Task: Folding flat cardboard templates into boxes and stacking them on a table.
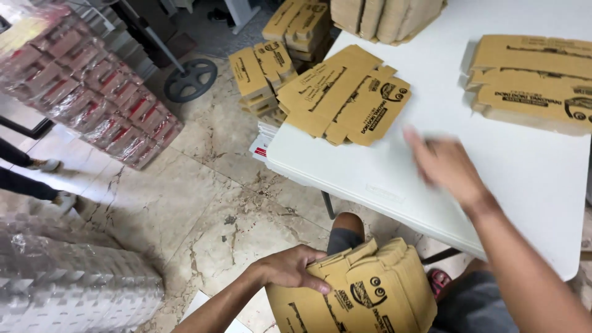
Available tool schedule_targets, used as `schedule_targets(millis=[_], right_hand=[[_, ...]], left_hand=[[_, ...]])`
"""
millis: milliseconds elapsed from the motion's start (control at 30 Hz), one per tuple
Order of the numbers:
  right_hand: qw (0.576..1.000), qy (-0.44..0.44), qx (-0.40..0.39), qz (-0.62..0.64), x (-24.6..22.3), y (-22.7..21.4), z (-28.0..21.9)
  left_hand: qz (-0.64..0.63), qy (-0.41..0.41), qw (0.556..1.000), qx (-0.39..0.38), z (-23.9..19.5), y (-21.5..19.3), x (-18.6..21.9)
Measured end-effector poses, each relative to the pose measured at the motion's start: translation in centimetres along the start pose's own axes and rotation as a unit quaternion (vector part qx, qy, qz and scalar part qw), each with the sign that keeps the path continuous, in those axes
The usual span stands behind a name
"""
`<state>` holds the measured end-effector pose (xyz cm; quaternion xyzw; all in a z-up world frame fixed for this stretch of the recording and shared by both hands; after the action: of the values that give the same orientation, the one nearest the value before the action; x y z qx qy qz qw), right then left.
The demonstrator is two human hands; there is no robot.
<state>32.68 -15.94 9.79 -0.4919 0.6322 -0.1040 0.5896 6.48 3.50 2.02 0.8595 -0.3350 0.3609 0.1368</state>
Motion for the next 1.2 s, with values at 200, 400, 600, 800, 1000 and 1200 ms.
schedule_targets(millis=[200, 400, 600, 800, 1000, 1200], right_hand=[[0.944, -0.017, 0.271, 0.186, 31.6, 17.9, -8.9], [0.896, 0.119, -0.203, 0.377, 14.3, 26.5, -17.9], [0.876, 0.021, -0.211, 0.434, 10.6, 28.2, -16.9], [0.853, -0.155, -0.087, 0.491, 3.1, 15.6, -18.4], [0.895, -0.292, 0.164, 0.294, 2.0, -4.3, -18.2], [0.85, -0.417, 0.315, 0.064, 10.4, -11.6, -16.4]], left_hand=[[-0.083, 0.042, 0.995, 0.039, -1.8, -1.2, -6.3], [-0.243, 0.162, 0.948, 0.124, -2.5, -1.0, -12.8], [-0.413, 0.022, 0.837, 0.359, -7.5, -0.4, -20.5], [-0.343, 0.336, 0.811, 0.336, -7.9, 0.4, -13.1], [-0.201, 0.444, 0.766, 0.42, 0.9, -3.7, 4.2], [-0.096, 0.482, 0.817, 0.302, 12.1, -6.5, 17.0]])
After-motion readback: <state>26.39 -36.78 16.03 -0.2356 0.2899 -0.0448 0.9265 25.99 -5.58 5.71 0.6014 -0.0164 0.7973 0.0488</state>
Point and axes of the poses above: each hand's wrist, its own z-axis towards the middle knuckle, its own y-axis out of the palm, x = y × z, the point moved 7 cm from there along z, towards the middle knuckle, and after that the axes turned 12 degrees about -x, right-handed, at the moved point
